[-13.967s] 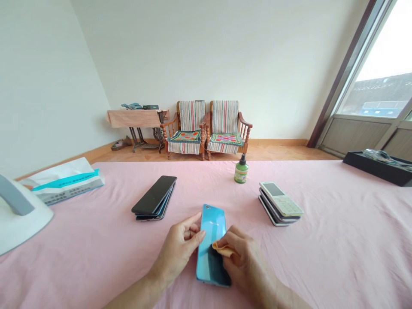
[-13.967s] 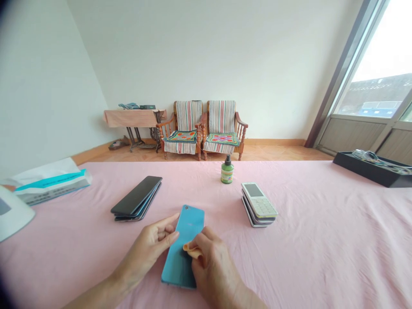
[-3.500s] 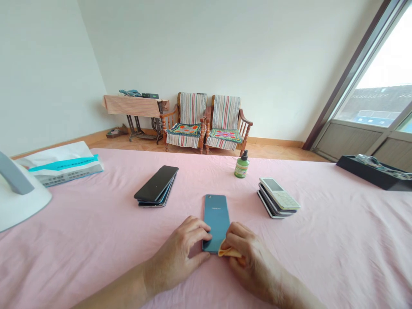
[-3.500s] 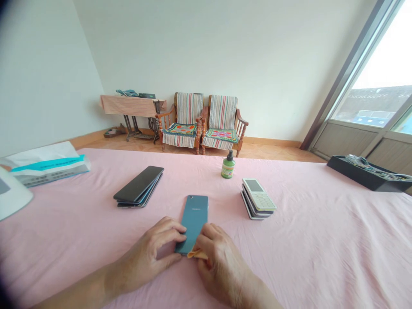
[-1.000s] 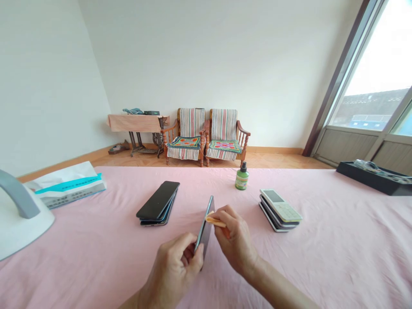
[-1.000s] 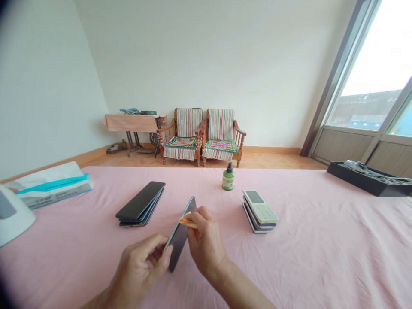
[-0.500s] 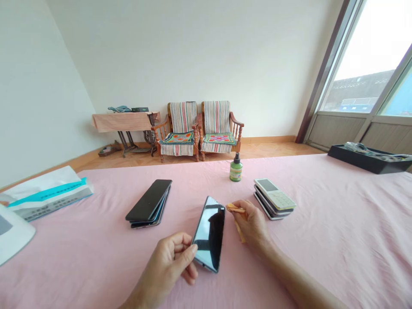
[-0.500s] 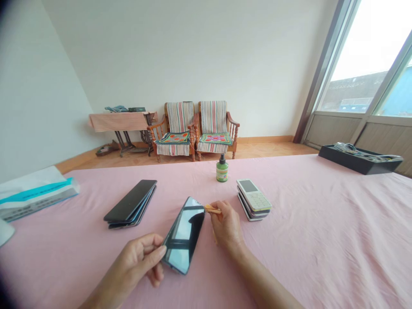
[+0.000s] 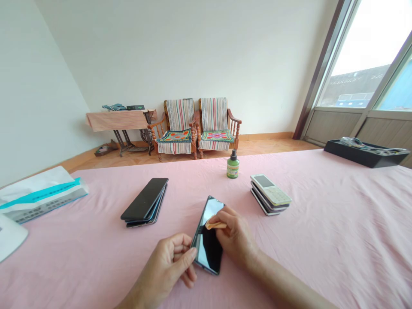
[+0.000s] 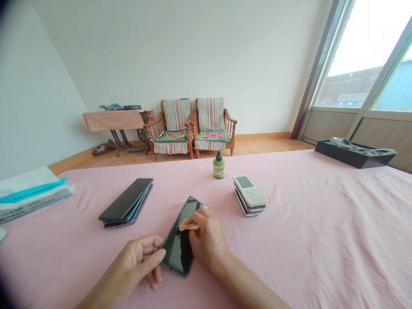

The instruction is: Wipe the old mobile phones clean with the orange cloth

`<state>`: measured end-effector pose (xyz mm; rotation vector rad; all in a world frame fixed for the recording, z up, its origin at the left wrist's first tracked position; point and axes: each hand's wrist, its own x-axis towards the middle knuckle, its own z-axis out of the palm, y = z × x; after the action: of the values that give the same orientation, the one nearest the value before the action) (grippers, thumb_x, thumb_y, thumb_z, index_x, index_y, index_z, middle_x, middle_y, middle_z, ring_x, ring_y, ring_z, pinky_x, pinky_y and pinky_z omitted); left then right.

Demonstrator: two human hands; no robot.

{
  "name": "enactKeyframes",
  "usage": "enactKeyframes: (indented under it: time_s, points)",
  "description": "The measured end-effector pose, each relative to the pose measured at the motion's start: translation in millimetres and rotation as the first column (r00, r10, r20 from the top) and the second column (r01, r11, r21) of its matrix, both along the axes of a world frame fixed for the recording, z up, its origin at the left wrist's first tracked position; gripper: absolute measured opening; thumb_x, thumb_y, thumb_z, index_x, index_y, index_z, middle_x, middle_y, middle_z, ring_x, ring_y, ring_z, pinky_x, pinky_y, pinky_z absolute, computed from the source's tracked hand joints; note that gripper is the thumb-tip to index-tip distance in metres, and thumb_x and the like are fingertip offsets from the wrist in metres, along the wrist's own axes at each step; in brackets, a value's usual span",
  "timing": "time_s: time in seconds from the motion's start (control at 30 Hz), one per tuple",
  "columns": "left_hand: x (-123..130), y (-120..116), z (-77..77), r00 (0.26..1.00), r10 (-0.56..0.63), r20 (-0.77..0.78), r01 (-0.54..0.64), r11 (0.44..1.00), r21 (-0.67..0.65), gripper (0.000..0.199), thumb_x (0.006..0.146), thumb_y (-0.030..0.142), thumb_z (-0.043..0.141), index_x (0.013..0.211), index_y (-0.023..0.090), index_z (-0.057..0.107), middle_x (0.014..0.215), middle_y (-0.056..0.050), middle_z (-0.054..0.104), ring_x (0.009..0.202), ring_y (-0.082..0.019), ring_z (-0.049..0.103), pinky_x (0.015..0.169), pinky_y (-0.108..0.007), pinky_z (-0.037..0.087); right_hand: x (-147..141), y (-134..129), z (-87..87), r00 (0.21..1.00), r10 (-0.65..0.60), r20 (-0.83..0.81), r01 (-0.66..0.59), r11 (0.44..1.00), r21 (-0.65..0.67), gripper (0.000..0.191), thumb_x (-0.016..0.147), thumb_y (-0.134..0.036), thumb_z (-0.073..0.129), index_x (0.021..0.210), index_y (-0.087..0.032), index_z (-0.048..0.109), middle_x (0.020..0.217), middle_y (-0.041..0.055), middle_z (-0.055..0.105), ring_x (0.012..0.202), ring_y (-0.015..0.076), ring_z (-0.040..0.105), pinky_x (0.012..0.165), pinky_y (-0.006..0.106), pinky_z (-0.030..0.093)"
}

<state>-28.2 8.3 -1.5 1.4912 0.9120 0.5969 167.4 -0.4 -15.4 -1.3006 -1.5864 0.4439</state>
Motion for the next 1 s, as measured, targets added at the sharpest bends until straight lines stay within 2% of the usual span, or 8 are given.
enactKeyframes:
  time_s: [0.13, 0.27, 0.37, 0.47, 0.57, 0.63, 0.83, 1.0]
  points:
    - [0, 1, 0.2, 1.000, 0.027, -0.014, -0.027, 1.000, -0.007, 0.042, 0.078, 0.054, 0.063, 0.084, 0.013, 0.059, 0.057, 0.000, 0.061, 0.047, -0.012, 0.058, 0.045, -0.020, 0.048, -14, -18, 10.0, 0.994, 0.107, 0.005, -0.107, 0.990, -0.094, 0.035, 0.057, 0.006, 0.043, 0.070, -0.017, 0.066, 0.073, 0.0005, 0.059, 0.063, 0.0112, 0.055, 0.055, 0.019, 0.039]
    - [3, 3, 4.1, 0.999, 0.033, -0.017, -0.033, 0.999, -0.013, 0.043, 0.076, 0.056, 0.064, 0.080, 0.013, 0.058, 0.059, -0.001, 0.062, 0.049, -0.013, 0.059, 0.045, -0.019, 0.048, -10, -36, 25.1, 0.965, 0.262, -0.017, -0.260, 0.943, -0.210, 0.035, 0.057, 0.006, 0.044, 0.068, -0.017, 0.067, 0.072, 0.0001, 0.062, 0.065, 0.0115, 0.057, 0.056, 0.019, 0.040]
    - [4, 4, 4.1, 0.999, 0.038, -0.016, -0.039, 0.999, -0.013, 0.042, 0.076, 0.056, 0.064, 0.077, 0.015, 0.056, 0.058, 0.000, 0.062, 0.049, -0.013, 0.060, 0.046, -0.020, 0.049, 5, -49, 30.1, 0.987, 0.148, -0.064, -0.159, 0.954, -0.254, 0.037, 0.057, 0.008, 0.041, 0.069, -0.016, 0.067, 0.073, 0.0001, 0.062, 0.066, 0.0118, 0.058, 0.058, 0.020, 0.040]
    - [2, 3, 2.1, 0.999, 0.046, -0.009, -0.046, 0.999, -0.020, 0.040, 0.077, 0.054, 0.063, 0.076, 0.016, 0.053, 0.058, 0.000, 0.062, 0.049, -0.014, 0.061, 0.047, -0.021, 0.051, 22, -55, 26.0, 0.996, 0.043, -0.078, -0.063, 0.959, -0.277, 0.033, 0.061, 0.007, 0.042, 0.068, -0.017, 0.064, 0.070, -0.0010, 0.060, 0.066, 0.0122, 0.057, 0.060, 0.021, 0.040]
    - [1, 3, 1.7, 0.999, 0.045, -0.003, -0.045, 0.999, -0.020, 0.038, 0.078, 0.053, 0.063, 0.076, 0.016, 0.053, 0.058, 0.000, 0.062, 0.050, -0.014, 0.061, 0.048, -0.021, 0.051, 31, -52, 18.9, 0.996, -0.028, -0.090, 0.003, 0.962, -0.272, 0.027, 0.067, 0.003, 0.045, 0.069, -0.017, 0.063, 0.069, -0.0012, 0.059, 0.065, 0.0125, 0.055, 0.059, 0.022, 0.040]
    - [2, 2, 2.5, 0.999, 0.038, 0.001, -0.038, 0.999, -0.021, 0.037, 0.078, 0.052, 0.063, 0.076, 0.016, 0.053, 0.058, 0.000, 0.062, 0.050, -0.013, 0.060, 0.048, -0.021, 0.051, 29, -47, 16.2, 0.992, -0.015, -0.124, -0.016, 0.968, -0.250, 0.025, 0.071, 0.002, 0.047, 0.072, -0.017, 0.064, 0.071, -0.0006, 0.059, 0.066, 0.0127, 0.056, 0.060, 0.022, 0.041]
    - [4, 2, 4.7, 1.000, 0.001, 0.010, -0.001, 0.999, -0.045, 0.037, 0.080, 0.049, 0.065, 0.083, 0.013, 0.057, 0.062, 0.000, 0.061, 0.050, -0.011, 0.059, 0.047, -0.020, 0.049, -4, -33, 18.3, 0.973, 0.164, -0.163, -0.189, 0.970, -0.152, 0.030, 0.076, 0.002, 0.049, 0.082, -0.020, 0.069, 0.082, 0.0015, 0.060, 0.073, 0.0121, 0.059, 0.065, 0.021, 0.045]
    - [5, 1, 6.2, 1.000, 0.006, 0.030, -0.005, 0.999, -0.050, 0.036, 0.080, 0.047, 0.066, 0.084, 0.012, 0.059, 0.063, 0.000, 0.060, 0.050, -0.010, 0.059, 0.046, -0.018, 0.047, -18, -24, 16.2, 0.962, 0.272, 0.024, -0.271, 0.961, -0.049, 0.038, 0.079, 0.003, 0.046, 0.093, -0.023, 0.070, 0.090, 0.0035, 0.058, 0.082, 0.0136, 0.058, 0.073, 0.024, 0.047]
